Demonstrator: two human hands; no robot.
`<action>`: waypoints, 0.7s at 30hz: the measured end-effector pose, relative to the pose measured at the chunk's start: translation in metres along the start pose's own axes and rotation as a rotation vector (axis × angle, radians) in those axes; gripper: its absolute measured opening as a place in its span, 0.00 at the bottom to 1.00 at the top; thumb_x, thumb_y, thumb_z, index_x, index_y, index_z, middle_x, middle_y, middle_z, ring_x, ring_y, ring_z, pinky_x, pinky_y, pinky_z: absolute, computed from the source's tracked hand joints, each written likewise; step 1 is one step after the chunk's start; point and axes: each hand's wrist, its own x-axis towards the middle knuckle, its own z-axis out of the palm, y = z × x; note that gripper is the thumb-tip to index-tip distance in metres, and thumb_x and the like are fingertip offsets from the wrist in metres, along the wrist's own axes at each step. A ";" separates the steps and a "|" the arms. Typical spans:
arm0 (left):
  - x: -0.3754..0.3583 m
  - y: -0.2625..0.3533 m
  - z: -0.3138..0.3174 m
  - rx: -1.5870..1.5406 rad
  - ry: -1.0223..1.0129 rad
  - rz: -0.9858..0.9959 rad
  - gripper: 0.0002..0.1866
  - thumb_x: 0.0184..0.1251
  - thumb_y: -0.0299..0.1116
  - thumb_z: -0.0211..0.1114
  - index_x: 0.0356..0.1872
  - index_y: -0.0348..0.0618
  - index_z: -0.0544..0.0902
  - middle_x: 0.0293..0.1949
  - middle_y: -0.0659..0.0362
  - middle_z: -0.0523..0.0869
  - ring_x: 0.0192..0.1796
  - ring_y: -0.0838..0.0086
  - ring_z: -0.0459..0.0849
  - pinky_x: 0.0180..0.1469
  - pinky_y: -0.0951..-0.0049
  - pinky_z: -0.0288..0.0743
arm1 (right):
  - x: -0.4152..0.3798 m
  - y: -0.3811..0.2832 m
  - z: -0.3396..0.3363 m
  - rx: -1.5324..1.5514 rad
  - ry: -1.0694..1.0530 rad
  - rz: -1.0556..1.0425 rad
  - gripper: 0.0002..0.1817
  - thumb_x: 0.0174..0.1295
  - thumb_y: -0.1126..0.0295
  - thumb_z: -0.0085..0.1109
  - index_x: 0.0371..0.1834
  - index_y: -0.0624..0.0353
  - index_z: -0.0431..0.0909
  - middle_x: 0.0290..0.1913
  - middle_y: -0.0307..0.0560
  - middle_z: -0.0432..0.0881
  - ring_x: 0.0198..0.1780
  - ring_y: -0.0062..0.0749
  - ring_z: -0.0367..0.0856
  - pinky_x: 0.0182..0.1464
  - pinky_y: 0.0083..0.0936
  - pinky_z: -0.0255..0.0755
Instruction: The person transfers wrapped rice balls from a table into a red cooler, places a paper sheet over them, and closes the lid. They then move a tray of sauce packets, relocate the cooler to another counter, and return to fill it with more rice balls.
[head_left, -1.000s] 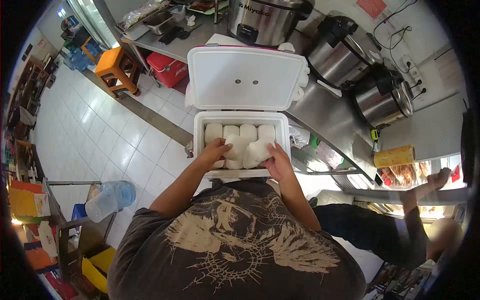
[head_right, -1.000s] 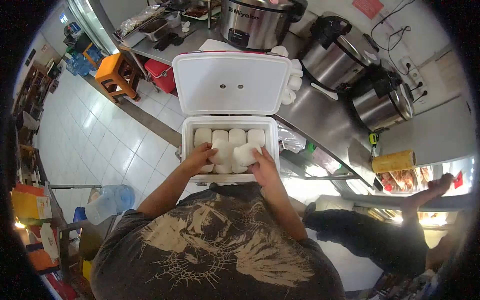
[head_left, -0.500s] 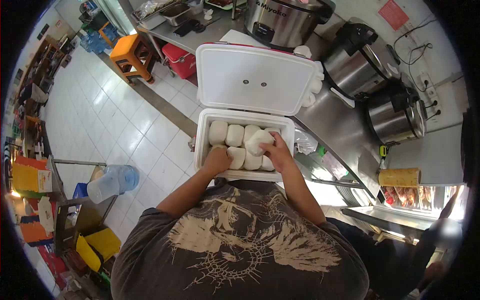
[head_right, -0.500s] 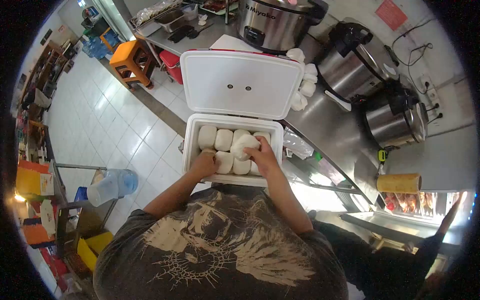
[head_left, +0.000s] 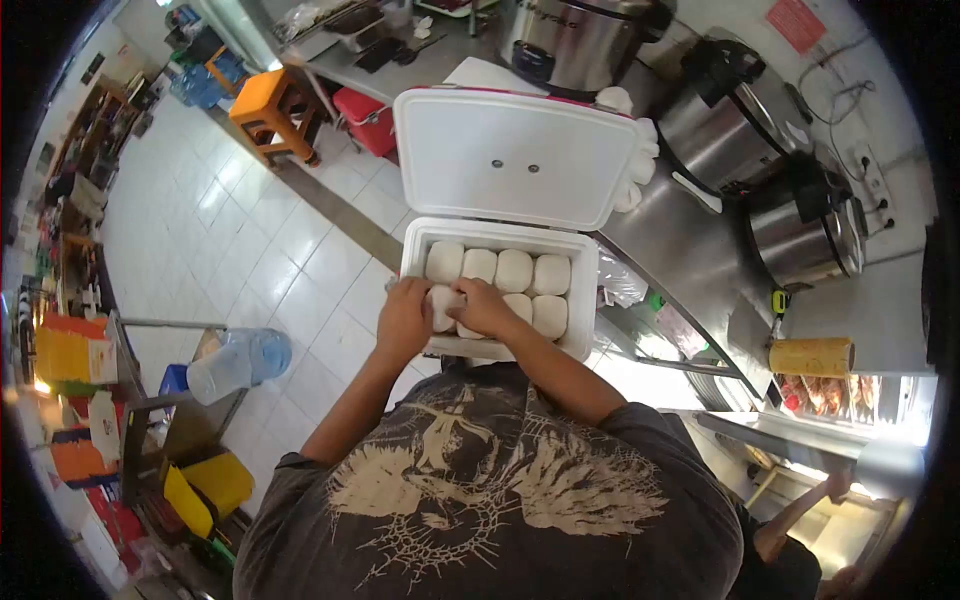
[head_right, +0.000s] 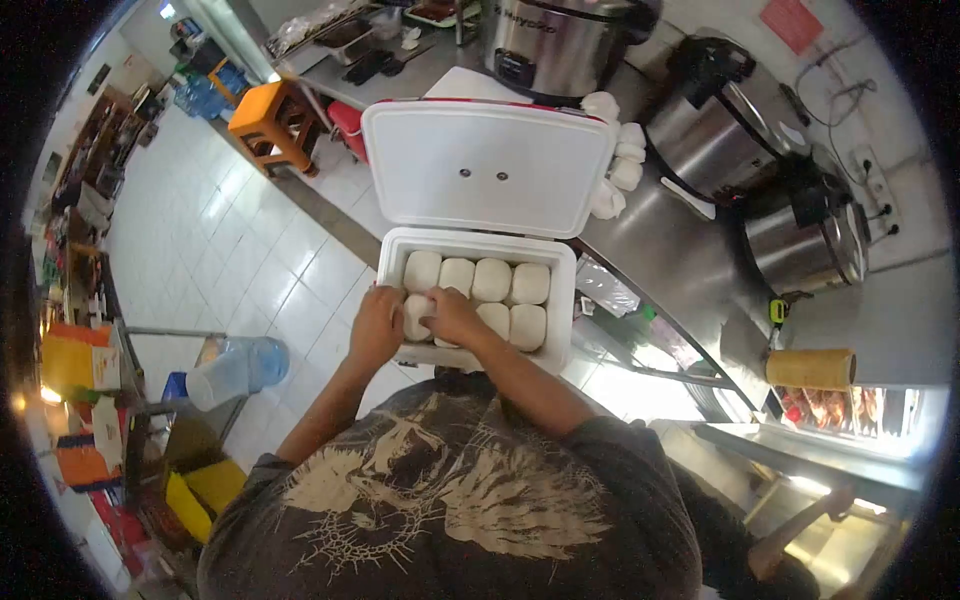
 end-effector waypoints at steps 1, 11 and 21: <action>0.001 0.004 0.008 0.003 -0.012 0.102 0.15 0.64 0.26 0.62 0.52 0.39 0.81 0.54 0.43 0.80 0.57 0.45 0.78 0.59 0.52 0.74 | -0.001 -0.002 -0.008 0.038 0.102 -0.086 0.19 0.60 0.64 0.71 0.50 0.63 0.83 0.48 0.58 0.85 0.49 0.41 0.86 0.50 0.32 0.79; -0.009 0.031 0.055 0.227 -0.355 -0.013 0.21 0.65 0.36 0.67 0.58 0.40 0.82 0.74 0.43 0.67 0.76 0.46 0.62 0.74 0.46 0.61 | -0.003 0.175 -0.234 -0.367 0.813 0.198 0.27 0.52 0.75 0.68 0.58 0.59 0.79 0.60 0.55 0.78 0.67 0.53 0.71 0.65 0.48 0.69; 0.018 0.124 0.076 -0.187 -0.114 -0.067 0.15 0.64 0.21 0.66 0.52 0.37 0.82 0.53 0.45 0.82 0.55 0.51 0.82 0.58 0.58 0.76 | 0.029 0.264 -0.292 -0.120 0.478 0.275 0.33 0.53 0.63 0.69 0.68 0.45 0.76 0.66 0.54 0.76 0.59 0.48 0.80 0.63 0.40 0.75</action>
